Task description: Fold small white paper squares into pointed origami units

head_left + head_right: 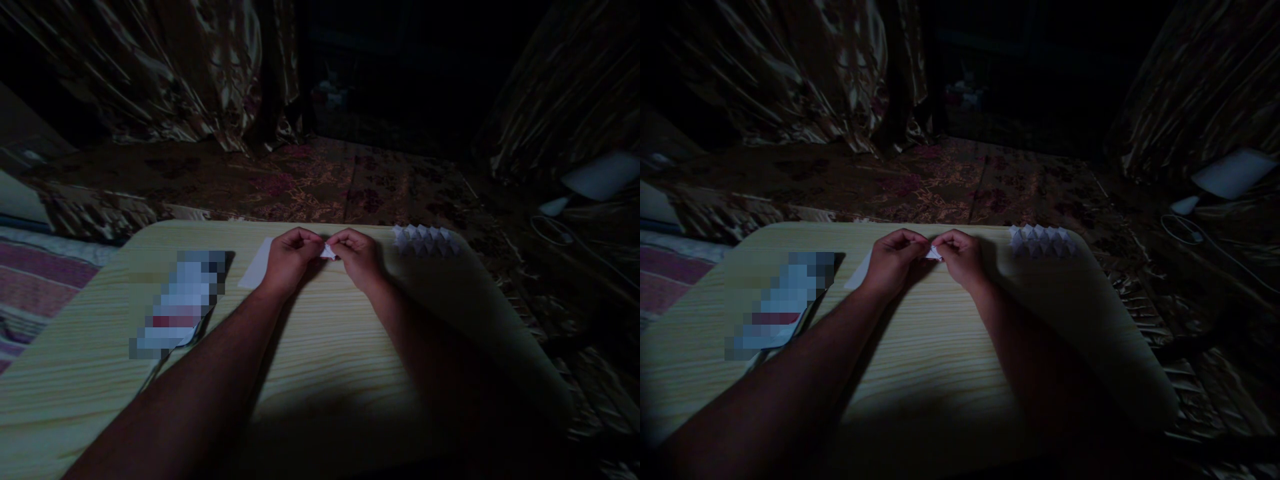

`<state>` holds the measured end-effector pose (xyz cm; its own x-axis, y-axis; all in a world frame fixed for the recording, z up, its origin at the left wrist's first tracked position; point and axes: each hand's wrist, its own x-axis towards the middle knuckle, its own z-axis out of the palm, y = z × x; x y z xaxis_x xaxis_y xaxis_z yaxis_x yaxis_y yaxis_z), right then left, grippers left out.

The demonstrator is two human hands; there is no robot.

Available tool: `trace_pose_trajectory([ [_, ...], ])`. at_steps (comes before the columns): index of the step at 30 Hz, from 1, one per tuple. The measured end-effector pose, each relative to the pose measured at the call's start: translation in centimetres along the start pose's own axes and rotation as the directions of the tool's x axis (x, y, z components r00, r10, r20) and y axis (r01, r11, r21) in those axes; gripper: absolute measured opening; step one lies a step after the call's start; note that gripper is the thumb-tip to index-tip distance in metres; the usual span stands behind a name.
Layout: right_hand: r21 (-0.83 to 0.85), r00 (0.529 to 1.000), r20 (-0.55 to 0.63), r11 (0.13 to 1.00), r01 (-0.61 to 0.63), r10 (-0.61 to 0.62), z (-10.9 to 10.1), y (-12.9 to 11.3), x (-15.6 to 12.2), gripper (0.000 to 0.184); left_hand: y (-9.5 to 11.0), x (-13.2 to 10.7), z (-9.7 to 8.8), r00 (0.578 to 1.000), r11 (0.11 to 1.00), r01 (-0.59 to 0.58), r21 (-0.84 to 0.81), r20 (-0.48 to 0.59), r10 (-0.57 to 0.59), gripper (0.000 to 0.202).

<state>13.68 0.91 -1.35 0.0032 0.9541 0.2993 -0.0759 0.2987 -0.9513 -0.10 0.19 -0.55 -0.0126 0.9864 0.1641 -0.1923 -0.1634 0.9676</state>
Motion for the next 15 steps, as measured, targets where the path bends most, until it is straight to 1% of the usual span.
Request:
trace_pose_trajectory([
  [4,-0.054,0.999,-0.002,0.998,0.034,-0.034,-0.07,0.37,-0.06,0.008,0.04,0.0,0.04,1.0,1.0,-0.003,0.012,0.028,0.003,0.022],
  [9,-0.137,0.998,-0.006,0.989,0.056,-0.057,0.18,0.45,-0.28,0.01,0.09,0.24,-0.14,1.0,1.0,0.007,-0.025,0.019,-0.006,0.039],
  [12,-0.109,0.999,-0.001,0.993,0.044,-0.044,0.39,0.14,-0.37,0.018,0.06,0.35,-0.24,1.0,0.999,0.003,-0.047,0.006,-0.003,0.042],
  [15,-0.064,1.0,-0.006,0.998,0.016,-0.017,0.46,-0.22,-0.36,0.026,-0.05,0.43,-0.26,1.0,0.998,-0.015,-0.054,-0.013,0.014,0.04],
])
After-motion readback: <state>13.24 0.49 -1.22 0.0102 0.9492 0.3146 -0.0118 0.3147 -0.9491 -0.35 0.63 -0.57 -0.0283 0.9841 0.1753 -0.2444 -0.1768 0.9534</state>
